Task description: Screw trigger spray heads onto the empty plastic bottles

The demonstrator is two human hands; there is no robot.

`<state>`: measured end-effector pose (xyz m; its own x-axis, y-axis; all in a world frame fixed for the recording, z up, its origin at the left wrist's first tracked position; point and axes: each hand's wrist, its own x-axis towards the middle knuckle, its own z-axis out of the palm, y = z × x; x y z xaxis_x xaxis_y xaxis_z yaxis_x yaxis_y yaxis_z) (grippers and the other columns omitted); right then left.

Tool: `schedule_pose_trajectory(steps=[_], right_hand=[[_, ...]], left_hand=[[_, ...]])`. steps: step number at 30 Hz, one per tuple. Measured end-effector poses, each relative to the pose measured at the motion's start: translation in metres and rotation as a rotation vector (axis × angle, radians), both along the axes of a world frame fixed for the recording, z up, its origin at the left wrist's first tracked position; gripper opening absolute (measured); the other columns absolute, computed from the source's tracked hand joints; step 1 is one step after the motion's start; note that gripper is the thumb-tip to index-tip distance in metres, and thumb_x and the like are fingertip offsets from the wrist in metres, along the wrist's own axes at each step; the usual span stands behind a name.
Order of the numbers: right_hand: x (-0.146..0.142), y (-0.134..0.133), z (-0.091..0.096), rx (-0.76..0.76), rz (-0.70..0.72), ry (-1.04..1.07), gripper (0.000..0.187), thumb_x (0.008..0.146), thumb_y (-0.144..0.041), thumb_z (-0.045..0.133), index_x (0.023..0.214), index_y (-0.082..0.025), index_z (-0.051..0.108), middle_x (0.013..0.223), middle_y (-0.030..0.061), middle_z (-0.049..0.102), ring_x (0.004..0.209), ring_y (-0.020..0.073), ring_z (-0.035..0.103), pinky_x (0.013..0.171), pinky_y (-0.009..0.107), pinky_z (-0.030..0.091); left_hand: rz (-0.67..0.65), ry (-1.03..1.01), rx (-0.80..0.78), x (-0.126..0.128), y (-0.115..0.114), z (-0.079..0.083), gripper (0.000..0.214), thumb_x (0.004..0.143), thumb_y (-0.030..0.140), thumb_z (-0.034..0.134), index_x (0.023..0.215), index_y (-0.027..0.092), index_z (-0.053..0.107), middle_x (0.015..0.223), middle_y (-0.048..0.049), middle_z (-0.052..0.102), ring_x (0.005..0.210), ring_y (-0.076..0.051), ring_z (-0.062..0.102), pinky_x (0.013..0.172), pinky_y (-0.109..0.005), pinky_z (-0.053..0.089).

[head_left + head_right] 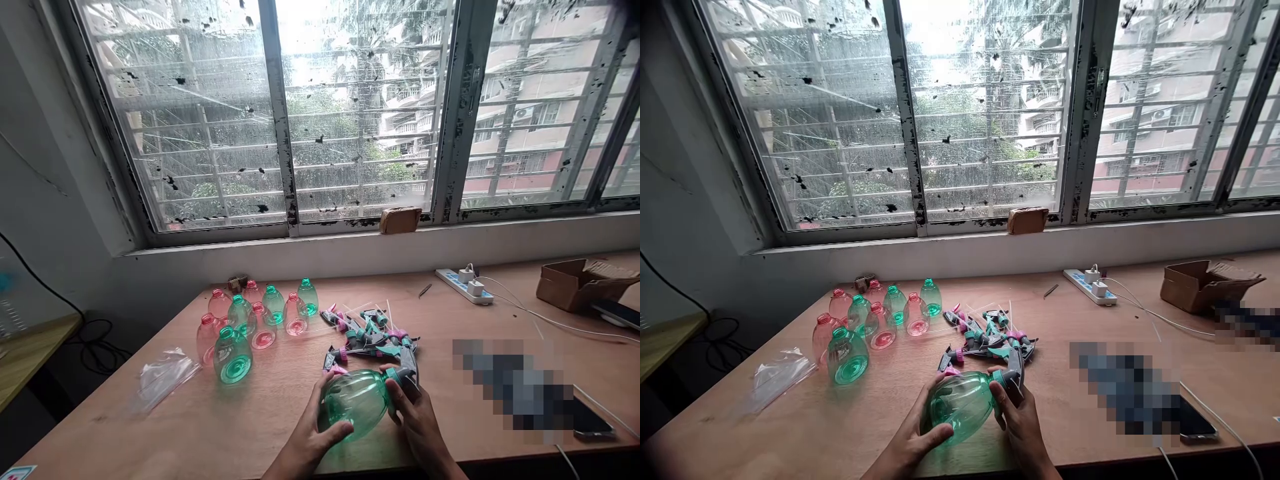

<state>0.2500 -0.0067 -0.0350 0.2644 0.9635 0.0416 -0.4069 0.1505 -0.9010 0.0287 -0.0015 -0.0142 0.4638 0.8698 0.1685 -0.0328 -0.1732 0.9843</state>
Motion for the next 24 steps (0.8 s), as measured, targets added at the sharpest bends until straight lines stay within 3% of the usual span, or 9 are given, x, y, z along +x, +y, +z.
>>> schedule_pose_trajectory(steps=[6,8,10,12,13,16,20,22,24], right_hand=[[-0.001,-0.002,0.012,-0.032,-0.037,0.006,0.056,0.056,-0.065,0.093,0.077,-0.017,0.073,0.062,-0.0014,0.055,0.055,0.0114,0.041,0.046,0.023,0.032],[-0.001,-0.003,0.016,-0.036,-0.046,0.004,0.057,0.053,-0.066,0.094,0.072,-0.017,0.070,0.062,-0.0014,0.054,0.055,0.0118,0.041,0.047,0.024,0.033],[-0.002,-0.004,0.018,-0.040,-0.050,-0.002,0.058,0.053,-0.066,0.094,0.069,-0.017,0.069,0.059,-0.0025,0.051,0.054,0.0111,0.039,0.046,0.024,0.031],[-0.002,-0.004,0.019,-0.044,-0.048,-0.010,0.058,0.053,-0.067,0.094,0.066,-0.017,0.068,0.057,-0.0043,0.046,0.052,0.0103,0.035,0.045,0.024,0.028],[-0.002,-0.004,0.019,-0.047,-0.048,-0.012,0.058,0.053,-0.067,0.093,0.066,-0.017,0.068,0.056,-0.0046,0.045,0.052,0.0104,0.035,0.045,0.024,0.028],[-0.002,-0.004,0.020,-0.054,-0.053,-0.016,0.058,0.055,-0.069,0.091,0.073,-0.017,0.071,0.059,-0.0026,0.051,0.053,0.0117,0.038,0.046,0.025,0.030],[-0.001,-0.005,0.022,-0.054,-0.069,-0.025,0.060,0.052,-0.069,0.092,0.071,-0.017,0.070,0.060,-0.0018,0.053,0.054,0.0119,0.040,0.047,0.025,0.033],[-0.001,-0.005,0.021,-0.054,-0.068,-0.031,0.060,0.052,-0.070,0.092,0.066,-0.018,0.066,0.058,-0.0024,0.051,0.053,0.0114,0.039,0.047,0.025,0.032],[-0.001,-0.004,0.020,-0.056,-0.060,-0.039,0.060,0.055,-0.071,0.090,0.066,-0.018,0.066,0.056,-0.0035,0.048,0.051,0.0107,0.037,0.045,0.024,0.029]], left_hand=[[0.046,0.088,0.058,0.006,-0.006,-0.001,0.121,0.064,0.050,0.098,0.161,0.033,0.027,0.163,-0.0128,0.041,0.153,-0.040,0.032,0.130,-0.056,0.017],[0.026,0.068,0.027,0.004,-0.005,0.000,0.113,0.072,0.058,0.091,0.161,0.031,0.027,0.165,-0.0131,0.038,0.155,-0.039,0.031,0.130,-0.055,0.016],[0.020,0.037,-0.032,-0.001,-0.003,0.000,0.090,0.087,0.070,0.069,0.158,0.028,0.033,0.166,-0.0138,0.038,0.155,-0.038,0.031,0.130,-0.056,0.017],[0.053,0.032,-0.063,-0.005,0.000,0.000,0.075,0.097,0.072,0.050,0.156,0.025,0.038,0.166,-0.0144,0.039,0.156,-0.037,0.030,0.130,-0.057,0.016],[0.069,0.040,-0.063,-0.005,0.001,-0.001,0.072,0.099,0.070,0.048,0.155,0.025,0.038,0.166,-0.0141,0.039,0.157,-0.036,0.029,0.130,-0.057,0.016],[0.060,0.057,-0.027,-0.002,-0.001,-0.002,0.078,0.094,0.061,0.066,0.157,0.028,0.033,0.167,-0.0122,0.037,0.157,-0.036,0.028,0.131,-0.055,0.016],[0.076,0.143,0.054,0.006,-0.009,-0.001,0.114,0.073,0.046,0.093,0.161,0.032,0.022,0.169,-0.0117,0.031,0.158,-0.038,0.024,0.132,-0.054,0.011],[0.058,0.137,0.042,0.006,-0.009,0.000,0.118,0.070,0.050,0.094,0.162,0.032,0.021,0.169,-0.0124,0.030,0.158,-0.039,0.023,0.132,-0.055,0.010],[0.041,0.067,-0.003,0.004,-0.006,-0.001,0.105,0.078,0.064,0.083,0.159,0.028,0.027,0.167,-0.0141,0.033,0.158,-0.040,0.023,0.131,-0.057,0.009]])
